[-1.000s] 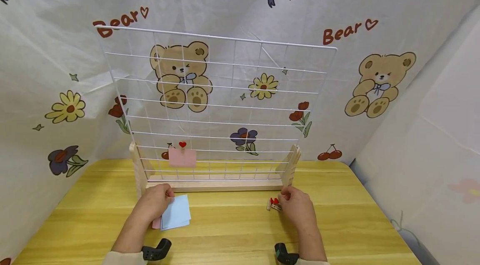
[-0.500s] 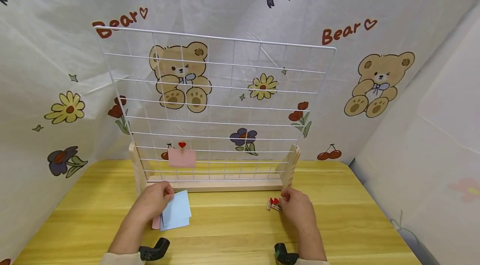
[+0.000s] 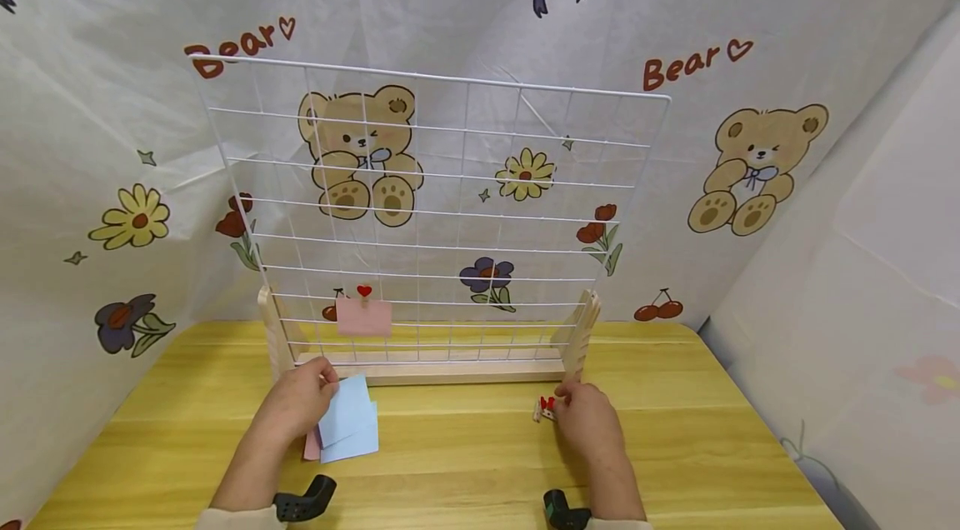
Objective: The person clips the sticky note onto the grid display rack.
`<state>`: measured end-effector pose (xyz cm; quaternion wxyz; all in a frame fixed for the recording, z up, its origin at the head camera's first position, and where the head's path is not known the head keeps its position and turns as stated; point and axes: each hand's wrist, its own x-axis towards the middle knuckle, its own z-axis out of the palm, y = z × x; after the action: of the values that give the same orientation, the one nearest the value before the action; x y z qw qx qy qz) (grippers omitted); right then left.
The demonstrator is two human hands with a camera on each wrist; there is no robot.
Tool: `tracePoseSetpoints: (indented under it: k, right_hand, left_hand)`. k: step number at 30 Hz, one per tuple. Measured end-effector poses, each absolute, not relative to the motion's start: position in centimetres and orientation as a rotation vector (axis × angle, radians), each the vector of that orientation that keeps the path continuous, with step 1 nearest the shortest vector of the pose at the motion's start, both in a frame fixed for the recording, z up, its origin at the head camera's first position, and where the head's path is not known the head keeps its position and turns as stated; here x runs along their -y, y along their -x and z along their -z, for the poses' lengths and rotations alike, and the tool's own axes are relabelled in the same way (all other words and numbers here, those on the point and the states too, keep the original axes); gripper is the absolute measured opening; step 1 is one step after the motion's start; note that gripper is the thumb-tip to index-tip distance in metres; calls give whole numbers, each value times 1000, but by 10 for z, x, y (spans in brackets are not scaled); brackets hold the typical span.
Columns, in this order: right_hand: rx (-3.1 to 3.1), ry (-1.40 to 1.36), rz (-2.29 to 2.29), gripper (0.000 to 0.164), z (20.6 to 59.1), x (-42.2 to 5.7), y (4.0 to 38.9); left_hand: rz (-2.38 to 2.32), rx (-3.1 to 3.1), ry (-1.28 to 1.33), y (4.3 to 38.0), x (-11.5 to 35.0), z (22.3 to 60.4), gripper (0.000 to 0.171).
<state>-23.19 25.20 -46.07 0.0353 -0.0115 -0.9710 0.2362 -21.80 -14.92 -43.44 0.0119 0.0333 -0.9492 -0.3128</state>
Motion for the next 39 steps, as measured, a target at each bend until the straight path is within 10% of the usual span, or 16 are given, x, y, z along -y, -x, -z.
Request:
tracePoseSetpoints:
  k: [39]
  right_hand:
    - [2912, 12, -772, 12, 460, -241, 228]
  left_hand:
    - [1735, 2537, 123, 212, 136, 408, 12]
